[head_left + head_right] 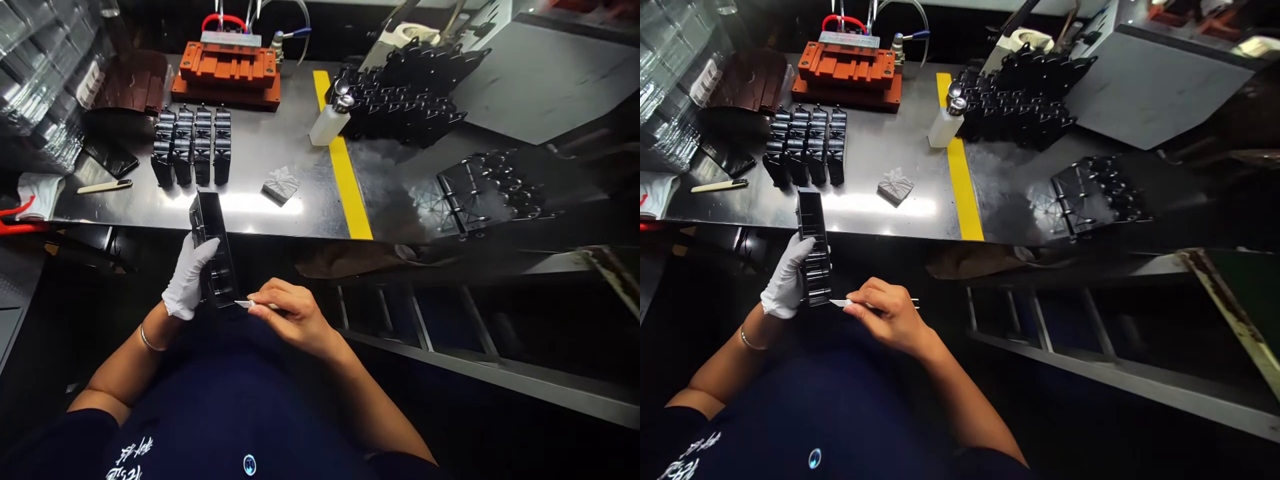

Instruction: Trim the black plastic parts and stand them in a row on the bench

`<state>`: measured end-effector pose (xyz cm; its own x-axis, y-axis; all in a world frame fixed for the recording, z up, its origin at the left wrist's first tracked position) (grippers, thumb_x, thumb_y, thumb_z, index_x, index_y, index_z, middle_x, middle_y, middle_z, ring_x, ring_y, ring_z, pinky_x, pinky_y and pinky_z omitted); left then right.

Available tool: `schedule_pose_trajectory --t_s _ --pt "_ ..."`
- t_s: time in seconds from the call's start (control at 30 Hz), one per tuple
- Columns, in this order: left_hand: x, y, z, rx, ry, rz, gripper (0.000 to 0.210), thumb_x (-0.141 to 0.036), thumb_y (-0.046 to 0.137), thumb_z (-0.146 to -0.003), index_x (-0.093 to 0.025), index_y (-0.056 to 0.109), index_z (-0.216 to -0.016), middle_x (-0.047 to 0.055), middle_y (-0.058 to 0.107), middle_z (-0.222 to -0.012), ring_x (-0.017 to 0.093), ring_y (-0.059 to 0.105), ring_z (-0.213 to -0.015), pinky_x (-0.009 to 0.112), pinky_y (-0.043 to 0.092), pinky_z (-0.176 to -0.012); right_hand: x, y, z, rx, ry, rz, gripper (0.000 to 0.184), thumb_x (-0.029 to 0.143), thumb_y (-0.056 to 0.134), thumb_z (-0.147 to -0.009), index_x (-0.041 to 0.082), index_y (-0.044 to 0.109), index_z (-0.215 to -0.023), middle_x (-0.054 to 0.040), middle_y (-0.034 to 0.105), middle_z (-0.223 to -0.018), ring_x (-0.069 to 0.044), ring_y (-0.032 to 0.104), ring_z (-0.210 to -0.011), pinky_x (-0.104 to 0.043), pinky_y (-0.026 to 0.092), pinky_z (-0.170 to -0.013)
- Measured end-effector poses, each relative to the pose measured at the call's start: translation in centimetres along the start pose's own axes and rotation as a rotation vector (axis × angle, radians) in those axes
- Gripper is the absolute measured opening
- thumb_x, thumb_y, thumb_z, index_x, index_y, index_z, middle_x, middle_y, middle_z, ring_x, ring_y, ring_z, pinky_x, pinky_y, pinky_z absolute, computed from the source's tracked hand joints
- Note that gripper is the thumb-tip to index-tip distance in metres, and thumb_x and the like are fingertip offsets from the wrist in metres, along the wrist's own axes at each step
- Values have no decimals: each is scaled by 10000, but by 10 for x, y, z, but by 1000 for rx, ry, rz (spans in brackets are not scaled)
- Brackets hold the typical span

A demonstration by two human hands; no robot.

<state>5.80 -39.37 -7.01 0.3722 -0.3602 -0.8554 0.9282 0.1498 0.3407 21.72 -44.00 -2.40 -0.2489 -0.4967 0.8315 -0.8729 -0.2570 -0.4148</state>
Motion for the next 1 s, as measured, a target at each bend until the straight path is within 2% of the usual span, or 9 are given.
schedule_pose_trajectory --t_s 0.1,0.2,0.33,0.43,0.5,0.63,0.77,0.87,1.0 --pt "-3 6 5 69 36 -101 368 -397 708 -749 -207 567 -1031 -9 559 -906 124 537 -791 245 471 -720 -3 -2 -6 4 -18 24 79 180 660 -841 154 716 -890 -45 648 -714 -108 588 -597 -217 470 -506" --pt "0 14 13 154 8 -184 411 -393 721 -735 -205 568 -1067 -4 557 -931 142 525 -832 264 458 -745 -10 -13 -16 -60 -27 45 78 192 656 -841 161 719 -876 -48 659 -726 -113 601 -607 -223 476 -515" --pt "9 21 23 293 -61 -245 491 -416 736 -706 -201 570 -1115 34 582 -1003 205 544 -918 324 462 -789 -25 -36 -33 -190 -16 100 77 219 654 -837 192 726 -838 -35 680 -723 -130 620 -633 -257 503 -573" --pt "15 19 31 405 -122 -271 569 -384 737 -701 -212 550 -1211 57 590 -1100 229 539 -1002 340 455 -847 -34 -59 -39 -298 34 196 92 243 652 -837 206 728 -802 -28 688 -704 -139 620 -637 -279 506 -605" --pt "21 15 36 492 -204 -239 538 -388 708 -727 -220 557 -1215 63 608 -1076 221 558 -963 328 470 -814 -33 -68 -40 -300 44 223 97 257 653 -835 212 731 -801 -26 687 -702 -139 615 -632 -278 505 -604" --pt "28 4 44 592 -388 -112 440 -471 635 -774 -238 585 -1144 57 625 -916 160 574 -692 277 478 -602 -17 -64 -39 -77 -28 193 101 268 668 -829 205 737 -867 -38 677 -742 -121 606 -606 -242 489 -540" --pt "30 2 48 660 -465 -71 444 -470 630 -781 -237 579 -1156 52 624 -906 134 560 -616 250 452 -532 -7 -60 -40 130 -64 239 136 294 647 -852 204 737 -900 -36 653 -742 -111 600 -593 -230 477 -527" --pt "28 3 48 698 -447 -135 449 -462 627 -784 -216 595 -1157 53 626 -889 148 567 -664 265 468 -592 -2 -61 -43 226 -67 277 161 336 632 -865 221 739 -900 -35 661 -752 -117 613 -614 -231 482 -545" --pt "21 3 44 730 -373 -321 465 -445 643 -773 -225 618 -1182 70 629 -1042 226 571 -950 332 473 -822 3 -57 -47 361 -74 318 176 358 618 -877 239 744 -913 -24 667 -748 -110 606 -602 -222 461 -534"
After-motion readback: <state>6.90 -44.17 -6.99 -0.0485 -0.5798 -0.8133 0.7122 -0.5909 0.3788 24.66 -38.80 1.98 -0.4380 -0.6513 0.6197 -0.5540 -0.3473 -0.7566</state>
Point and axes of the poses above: each hand's wrist, its own z-axis away from the middle knuckle, its own y-axis out of the palm, x = y × z, the point moved 8 cm from there along -z, towards the middle knuckle
